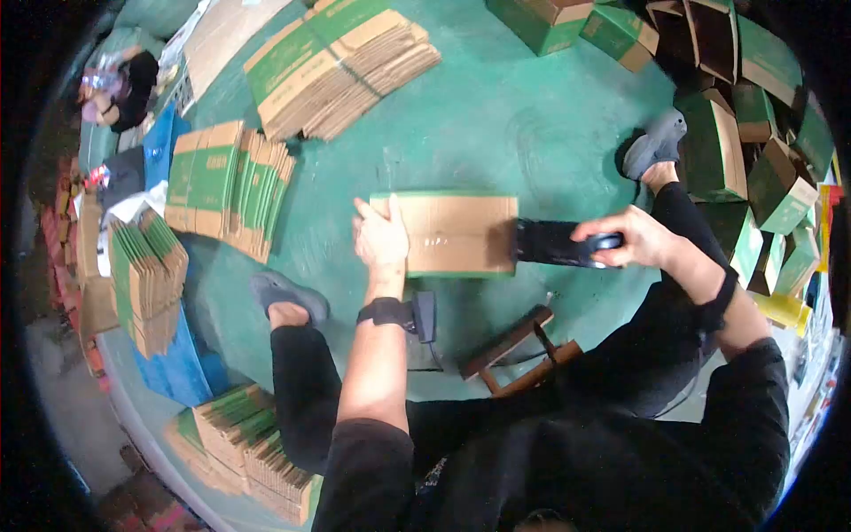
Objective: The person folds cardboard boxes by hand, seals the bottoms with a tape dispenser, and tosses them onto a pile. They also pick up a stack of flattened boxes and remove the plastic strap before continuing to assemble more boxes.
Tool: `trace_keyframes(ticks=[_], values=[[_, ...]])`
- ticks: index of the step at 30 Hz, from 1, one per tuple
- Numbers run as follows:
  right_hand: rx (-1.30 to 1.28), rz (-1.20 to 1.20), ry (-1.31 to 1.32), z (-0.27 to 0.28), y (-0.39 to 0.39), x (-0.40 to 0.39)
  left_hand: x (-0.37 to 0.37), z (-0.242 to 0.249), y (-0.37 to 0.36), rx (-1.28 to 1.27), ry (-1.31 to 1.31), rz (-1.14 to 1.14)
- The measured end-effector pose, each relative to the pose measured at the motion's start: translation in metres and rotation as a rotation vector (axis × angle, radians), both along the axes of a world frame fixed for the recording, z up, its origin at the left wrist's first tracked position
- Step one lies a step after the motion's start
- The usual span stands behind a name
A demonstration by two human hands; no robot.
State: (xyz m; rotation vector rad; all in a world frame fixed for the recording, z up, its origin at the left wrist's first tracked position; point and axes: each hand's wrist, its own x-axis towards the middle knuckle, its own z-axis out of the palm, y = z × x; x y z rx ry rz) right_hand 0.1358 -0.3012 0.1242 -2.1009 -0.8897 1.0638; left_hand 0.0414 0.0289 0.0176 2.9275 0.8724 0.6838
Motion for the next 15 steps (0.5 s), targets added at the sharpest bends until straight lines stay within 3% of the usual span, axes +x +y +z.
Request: trace_keyframes(ticks=[2, 5, 7, 12, 15], values=[[-0.140, 0.005, -0.013, -0.006, -0.037, 0.017, 0.010, -0.001, 0.007, -0.523, 0.350, 0.169], [0.010, 0.037, -0.075, -0.060, -0.032, 0.024, 0.010, -0.002, 0.003, -0.446, 0.338, 0.148], [0.182, -0.045, -0.079, -0.110, 0.013, 0.020, 0.010, 0.002, 0.003, -0.441, 0.382, 0.157], [-0.317, 0.009, 0.049, -0.124, 0.086, -0.001, 0.002, -0.009, 0.023, -0.548, 0.241, 0.197], [-0.298, -0.143, 0.225, -0.120, 0.092, -0.017, 0.006, -0.001, 0.019, -0.565, 0.237, 0.089]])
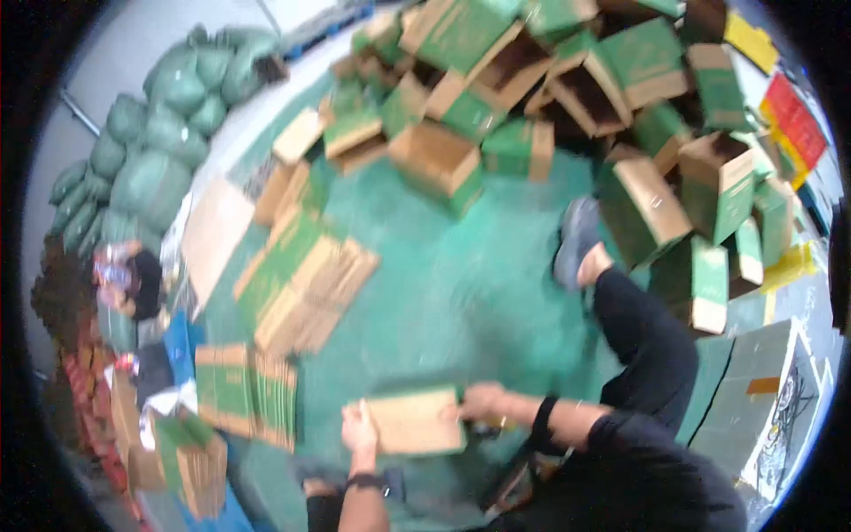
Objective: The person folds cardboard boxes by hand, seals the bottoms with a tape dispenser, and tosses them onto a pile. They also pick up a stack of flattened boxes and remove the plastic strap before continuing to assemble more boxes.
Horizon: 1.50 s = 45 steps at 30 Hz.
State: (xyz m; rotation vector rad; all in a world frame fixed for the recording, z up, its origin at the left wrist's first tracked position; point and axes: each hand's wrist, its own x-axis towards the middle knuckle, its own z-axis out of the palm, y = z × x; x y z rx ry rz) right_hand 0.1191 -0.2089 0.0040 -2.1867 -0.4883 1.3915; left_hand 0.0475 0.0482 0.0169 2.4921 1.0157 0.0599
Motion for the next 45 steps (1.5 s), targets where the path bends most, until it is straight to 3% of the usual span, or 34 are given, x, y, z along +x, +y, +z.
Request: trace_keyframes(ticks=[2, 4, 6, 7, 8, 9, 10, 12, 13, 15, 16, 18, 21, 22, 24, 26, 28, 30, 31, 32, 34, 36, 37, 40, 45], values=[[0.066, -0.069, 0.005, 0.000, -0.011, -0.005, 0.022, 0.014, 0.002, 0.150, 0.215, -0.079], [0.217, -0.311, 0.094, 0.008, -0.036, 0.003, 0.085, 0.075, -0.021, 0.129, 0.137, -0.332], [0.559, -0.661, -0.012, 0.073, -0.076, 0.035, 0.176, 0.196, -0.095, 0.169, -0.408, -0.771], [0.786, -0.878, -0.067, 0.114, -0.095, 0.057, 0.215, 0.254, -0.130, 0.228, -0.564, -0.858], [1.194, -1.017, -0.145, 0.111, -0.109, 0.094, 0.231, 0.335, -0.176, 0.500, -0.929, -1.056], [1.316, -1.264, -0.035, 0.172, -0.134, 0.108, 0.241, 0.398, -0.215, 0.716, -1.276, -1.063], [1.558, -1.303, -0.119, 0.218, -0.150, 0.117, 0.238, 0.443, -0.241, 0.749, -1.470, -0.915], [1.463, -1.201, -0.413, 0.273, -0.178, 0.114, 0.246, 0.456, -0.239, 0.633, -1.516, -0.847], [1.413, -1.125, -0.398, 0.279, -0.192, 0.101, 0.251, 0.456, -0.232, 0.523, -1.555, -0.801], [1.384, -1.028, -0.229, 0.277, -0.209, 0.066, 0.243, 0.393, -0.195, 0.474, -1.281, -0.810], [1.335, -1.019, -0.099, 0.261, -0.216, 0.050, 0.231, 0.349, -0.166, 0.543, -1.017, -0.784], [1.424, -1.026, 0.001, 0.243, -0.215, 0.022, 0.186, 0.268, -0.110, 0.343, -0.629, -0.805], [1.590, -1.068, -0.052, 0.208, -0.223, 0.008, 0.091, 0.217, -0.047, 0.178, -0.065, -0.686], [1.868, -1.035, 0.226, 0.183, -0.223, 0.010, 0.068, 0.211, -0.027, 0.164, -0.046, -0.649], [2.015, -1.331, 0.558, 0.188, -0.204, 0.010, 0.016, 0.197, 0.011, 0.002, 0.006, -0.501], [2.233, -1.362, 1.070, 0.191, -0.191, 0.006, -0.022, 0.209, 0.020, -0.099, -0.074, -0.361], [2.313, -0.833, 1.138, 0.204, -0.172, 0.000, -0.059, 0.207, 0.038, -0.044, -0.179, -0.313], [2.108, -0.867, 0.838, 0.199, -0.157, -0.005, -0.087, 0.204, 0.047, -0.122, -0.211, -0.236], [2.022, -0.830, 0.848, 0.197, -0.145, -0.009, -0.101, 0.183, 0.061, -0.211, -0.243, -0.209], [1.953, -0.788, 0.834, 0.197, -0.134, -0.010, -0.111, 0.199, 0.051, -0.279, -0.148, -0.140], [1.840, -0.793, 0.690, 0.198, -0.117, -0.011, -0.135, 0.176, 0.068, -0.210, -0.062, -0.270], [1.813, -0.847, 0.682, 0.196, -0.111, -0.014, -0.148, 0.179, 0.057, -0.203, 0.050, -0.285], [1.802, -0.715, 0.736, 0.190, -0.110, -0.007, -0.150, 0.173, 0.061, -0.211, 0.048, -0.260], [1.593, -0.633, 0.755, 0.179, -0.080, 0.001, -0.137, 0.145, 0.088, -0.395, 0.063, -0.198], [1.278, -1.081, 0.677, 0.144, -0.038, 0.004, -0.104, 0.096, 0.132, -0.180, 0.012, -0.256]])
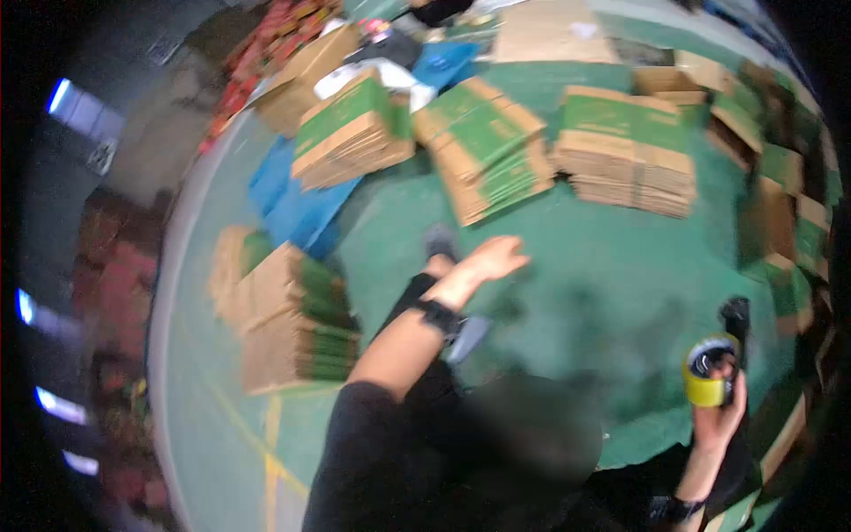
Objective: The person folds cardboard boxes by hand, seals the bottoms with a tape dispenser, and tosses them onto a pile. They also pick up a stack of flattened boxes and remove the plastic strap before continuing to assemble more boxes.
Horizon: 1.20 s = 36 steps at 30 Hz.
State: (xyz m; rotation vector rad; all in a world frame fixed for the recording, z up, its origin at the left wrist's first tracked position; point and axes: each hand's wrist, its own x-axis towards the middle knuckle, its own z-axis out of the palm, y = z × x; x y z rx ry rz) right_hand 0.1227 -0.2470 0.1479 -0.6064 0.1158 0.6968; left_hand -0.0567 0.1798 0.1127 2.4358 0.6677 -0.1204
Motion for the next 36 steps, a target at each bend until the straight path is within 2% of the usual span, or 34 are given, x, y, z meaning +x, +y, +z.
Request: trace_keyframes(ticks=[1, 2, 4, 5, 6, 7, 8, 9, 10, 11, 14, 15, 17, 18, 21, 22, 23, 25, 28, 35, 36], values=[[-0.108, -0.016, -0.024, -0.007, 0.001, 0.003, 0.005, 0.008, 0.006, 0.030, 0.047, -0.005], [0.029, 0.165, -0.028, 0.004, 0.008, 0.003, 0.008, 0.016, 0.010, 0.040, 0.051, 0.058], [-0.011, 0.268, -0.071, -0.014, -0.008, 0.028, 0.001, 0.041, 0.021, 0.067, -0.111, 0.096], [0.143, 0.403, -0.145, -0.018, -0.003, 0.041, -0.009, 0.064, 0.027, 0.010, -0.158, 0.131], [0.145, 0.445, -0.175, -0.015, 0.004, 0.046, -0.023, 0.097, 0.037, 0.072, -0.103, 0.158], [0.142, 0.475, -0.209, -0.010, 0.011, 0.048, -0.053, 0.125, 0.045, 0.199, -0.369, 0.115], [0.201, 0.533, -0.229, -0.008, 0.022, 0.048, -0.082, 0.166, 0.055, 0.090, -0.242, 0.268], [0.204, 0.559, -0.227, -0.011, 0.026, 0.050, -0.118, 0.201, 0.058, 0.163, -0.298, 0.351], [0.171, 0.542, -0.192, -0.017, 0.025, 0.051, -0.157, 0.235, 0.063, 0.053, -0.225, 0.479], [0.138, 0.524, -0.158, -0.024, 0.027, 0.052, -0.200, 0.258, 0.069, 0.134, -0.313, 0.579], [0.250, 0.705, -0.163, -0.040, 0.043, 0.043, -0.346, 0.300, 0.067, 0.295, -0.171, 0.954], [0.257, 0.733, -0.164, -0.038, 0.052, 0.036, -0.396, 0.298, 0.067, 0.314, -0.124, 1.076], [-0.486, 0.025, 0.302, -0.038, 0.066, 0.022, -0.475, 0.279, 0.047, 0.189, -0.112, 1.380], [-0.499, 0.115, 0.263, -0.060, 0.057, 0.035, -0.511, 0.258, 0.039, 0.150, -0.094, 1.468], [-0.576, 0.165, 0.231, -0.061, 0.051, 0.022, -0.574, 0.181, 0.008, 0.037, 0.036, 1.653], [-0.003, 0.895, -0.142, -0.087, 0.028, 0.047, -0.598, 0.141, 0.006, 0.084, 0.095, 1.599], [-0.595, 0.363, 0.027, -0.078, 0.026, 0.037, -0.619, 0.098, 0.007, 0.130, 0.147, 1.538], [-0.337, 0.627, -0.133, -0.083, 0.012, 0.040, -0.630, 0.036, 0.008, 0.334, 0.288, 1.466], [-0.335, 0.634, -0.089, -0.065, 0.015, 0.023, -0.621, -0.009, 0.011, 0.372, 0.258, 1.579], [-0.367, 0.601, -0.178, -0.026, 0.018, -0.015, -0.625, -0.021, 0.036, 0.362, 0.311, 1.650], [-0.353, 0.609, -0.154, -0.024, 0.017, -0.018, -0.626, -0.019, 0.040, 0.294, 0.338, 1.630]])
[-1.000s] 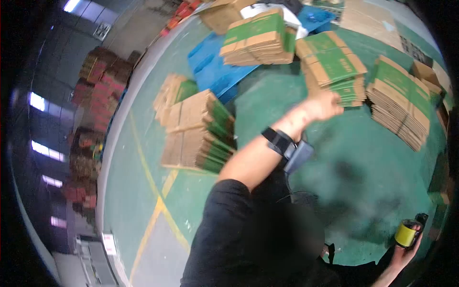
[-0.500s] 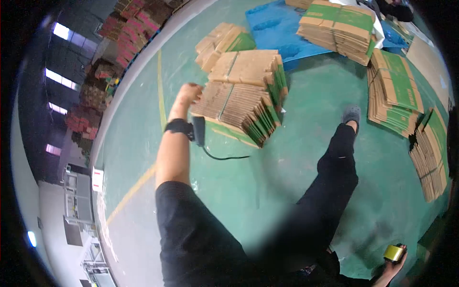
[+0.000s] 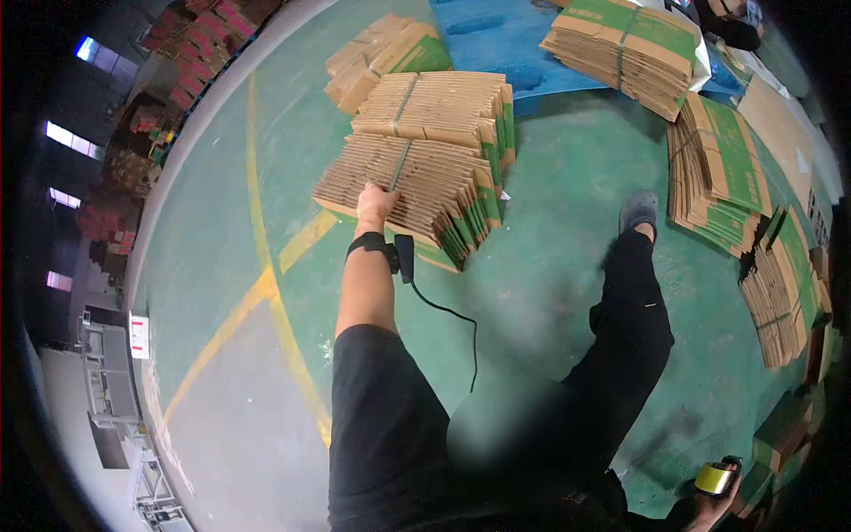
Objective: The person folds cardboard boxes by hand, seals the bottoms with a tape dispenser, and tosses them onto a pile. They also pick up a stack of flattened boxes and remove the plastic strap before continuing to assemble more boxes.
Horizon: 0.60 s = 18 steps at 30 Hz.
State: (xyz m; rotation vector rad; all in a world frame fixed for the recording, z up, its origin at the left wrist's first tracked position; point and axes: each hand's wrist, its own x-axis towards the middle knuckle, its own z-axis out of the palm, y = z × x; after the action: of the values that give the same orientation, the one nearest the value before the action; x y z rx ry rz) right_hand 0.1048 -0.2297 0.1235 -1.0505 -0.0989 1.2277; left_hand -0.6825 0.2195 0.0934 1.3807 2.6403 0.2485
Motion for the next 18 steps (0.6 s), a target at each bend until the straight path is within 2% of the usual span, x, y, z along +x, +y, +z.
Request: trace_keyframes(ticks=[2, 4, 7, 8, 9, 11, 13, 15, 17, 18], values=[[-0.004, -0.005, 0.029, 0.000, -0.001, -0.006, 0.007, 0.011, -0.002, -0.092, -0.076, -0.089], [0.139, 0.077, 0.109, -0.002, 0.006, -0.016, 0.015, 0.019, -0.007, -0.099, -0.045, -0.121], [0.047, 0.022, 0.054, 0.009, 0.014, -0.037, 0.005, 0.014, -0.007, -0.092, -0.048, -0.154], [-0.326, -0.378, 0.010, 0.011, 0.016, -0.036, 0.000, 0.013, -0.006, -0.084, -0.091, -0.149], [-0.077, -0.020, -0.016, 0.006, 0.010, -0.033, 0.000, 0.016, -0.007, -0.092, -0.079, -0.162], [0.108, 0.077, 0.018, -0.001, 0.010, -0.035, 0.002, 0.022, -0.009, -0.081, -0.375, -0.089], [-0.291, -0.306, -0.025, 0.016, 0.020, -0.049, -0.001, 0.018, -0.006, -0.096, -0.442, -0.080], [-0.141, -0.164, -0.005, 0.014, 0.012, -0.046, 0.012, 0.032, -0.018, -0.159, -0.633, 0.130], [-0.139, -0.216, 0.022, 0.010, 0.008, -0.040, 0.022, 0.041, -0.029, -0.174, -0.685, 0.129], [-0.136, -0.243, 0.021, 0.002, 0.003, -0.030, 0.021, 0.040, -0.032, -0.159, -0.799, 0.138]])
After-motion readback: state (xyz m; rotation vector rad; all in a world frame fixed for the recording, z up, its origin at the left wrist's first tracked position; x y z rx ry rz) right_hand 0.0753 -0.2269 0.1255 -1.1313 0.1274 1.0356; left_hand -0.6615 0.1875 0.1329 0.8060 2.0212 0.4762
